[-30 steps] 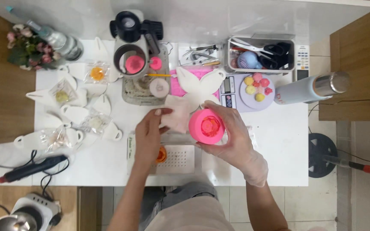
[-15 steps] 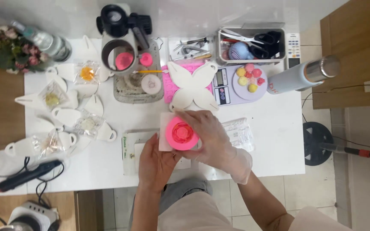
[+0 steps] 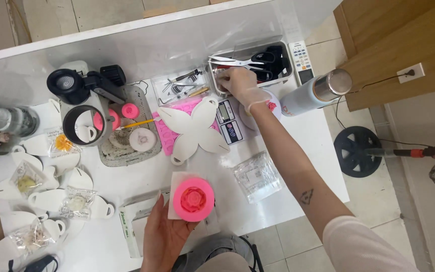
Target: Pouring, molding, and finishing wax to create decorative rose-shaped candles.
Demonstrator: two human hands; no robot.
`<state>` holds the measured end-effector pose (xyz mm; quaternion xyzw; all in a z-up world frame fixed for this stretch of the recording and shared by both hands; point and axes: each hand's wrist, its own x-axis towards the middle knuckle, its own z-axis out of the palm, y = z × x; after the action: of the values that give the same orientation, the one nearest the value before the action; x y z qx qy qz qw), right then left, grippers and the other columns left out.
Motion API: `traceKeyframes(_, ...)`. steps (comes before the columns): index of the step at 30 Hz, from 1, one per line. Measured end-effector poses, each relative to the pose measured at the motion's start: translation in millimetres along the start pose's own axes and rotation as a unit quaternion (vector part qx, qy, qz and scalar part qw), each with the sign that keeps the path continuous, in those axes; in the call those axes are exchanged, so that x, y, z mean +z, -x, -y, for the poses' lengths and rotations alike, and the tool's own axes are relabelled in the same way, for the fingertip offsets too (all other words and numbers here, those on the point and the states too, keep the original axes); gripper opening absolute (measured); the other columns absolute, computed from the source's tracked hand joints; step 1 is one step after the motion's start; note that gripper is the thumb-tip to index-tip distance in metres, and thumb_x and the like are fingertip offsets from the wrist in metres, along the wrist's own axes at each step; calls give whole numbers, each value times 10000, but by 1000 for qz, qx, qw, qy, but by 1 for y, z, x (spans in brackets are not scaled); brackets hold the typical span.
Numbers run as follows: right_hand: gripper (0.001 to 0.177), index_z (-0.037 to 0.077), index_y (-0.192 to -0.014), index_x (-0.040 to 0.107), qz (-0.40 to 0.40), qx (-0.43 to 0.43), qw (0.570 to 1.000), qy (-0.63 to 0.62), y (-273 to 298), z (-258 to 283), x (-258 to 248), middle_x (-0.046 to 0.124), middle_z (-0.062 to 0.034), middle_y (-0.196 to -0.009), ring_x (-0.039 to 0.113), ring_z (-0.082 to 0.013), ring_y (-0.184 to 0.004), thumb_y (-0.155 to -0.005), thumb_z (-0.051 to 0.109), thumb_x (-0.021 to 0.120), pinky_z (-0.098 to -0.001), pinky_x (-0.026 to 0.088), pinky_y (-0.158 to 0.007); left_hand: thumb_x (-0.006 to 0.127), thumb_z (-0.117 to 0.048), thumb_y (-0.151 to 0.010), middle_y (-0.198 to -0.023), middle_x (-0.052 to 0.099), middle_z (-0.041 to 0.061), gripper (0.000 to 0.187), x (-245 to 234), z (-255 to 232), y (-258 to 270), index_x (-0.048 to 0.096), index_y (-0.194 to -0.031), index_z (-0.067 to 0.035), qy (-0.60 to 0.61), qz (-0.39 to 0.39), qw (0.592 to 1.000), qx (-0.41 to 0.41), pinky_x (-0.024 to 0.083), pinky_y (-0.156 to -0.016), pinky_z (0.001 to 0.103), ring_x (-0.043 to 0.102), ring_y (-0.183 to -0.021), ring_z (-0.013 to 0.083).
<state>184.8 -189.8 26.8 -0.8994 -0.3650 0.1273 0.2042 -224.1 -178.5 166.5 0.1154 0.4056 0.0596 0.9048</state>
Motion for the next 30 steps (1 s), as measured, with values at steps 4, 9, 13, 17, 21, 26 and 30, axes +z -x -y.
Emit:
traceKeyframes(4,249,293,-1020,818,46,-46,989,129,-53,-46,77,754,-87,-887,716,-307,-842,-808,261,691,-451,548,-741,334,-513,-1018,-1428,590,223,736,-1,-8,11,438,-1467,61,-23,-54,998,-18,476,-1032,516,603,-1265,341)
traceKeyframes(9,177,250,-829,802,-54,-147,931,329,-72,-65,119,771,-16,-796,745,-203,-779,-863,198,636,-424,494,-856,320,-464,-991,-1435,574,199,674,-36,-5,19,431,-1459,8,15,-115,993,-19,465,-1031,553,574,-1282,355)
traceKeyframes(13,195,253,-787,798,-18,-122,929,350,-76,-63,121,766,-20,-756,743,-205,-736,-881,191,639,-420,449,-870,340,-467,-992,-1437,577,208,683,-44,-2,20,422,-1467,17,35,-132,991,-14,466,-1028,564,576,-1287,352)
traceKeyframes(17,211,252,-792,801,10,-118,926,357,-75,-55,114,773,-38,-770,745,-216,-728,-890,179,629,-421,431,-871,363,-442,-988,-1442,567,189,650,-35,-2,21,414,-1469,-8,47,-165,985,-12,469,-1010,588,579,-1277,352)
traceKeyframes(21,224,241,-823,807,52,-102,923,367,-74,-51,109,787,-60,-817,748,-213,-756,-912,167,615,-415,413,-900,379,-456,-998,-1452,566,159,613,-35,0,23,429,-1475,-75,34,-200,979,-11,467,-1008,581,579,-1273,345)
traceKeyframes(26,200,246,-846,810,52,-125,924,358,-72,-55,97,784,-61,-829,746,-227,-798,-879,166,630,-427,426,-904,345,-462,-1000,-1450,570,164,633,-35,-2,29,424,-1485,-63,31,-163,986,-11,458,-1005,549,584,-1270,332)
traceKeyframes(30,202,245,-1010,833,7,-121,976,182,-39,-33,30,760,-126,-842,709,-331,-797,-862,326,722,-469,509,-801,339,-478,-1010,-1430,587,181,643,-28,-6,40,431,-1473,-42,29,-149,988,-4,483,-1011,537,606,-1254,330)
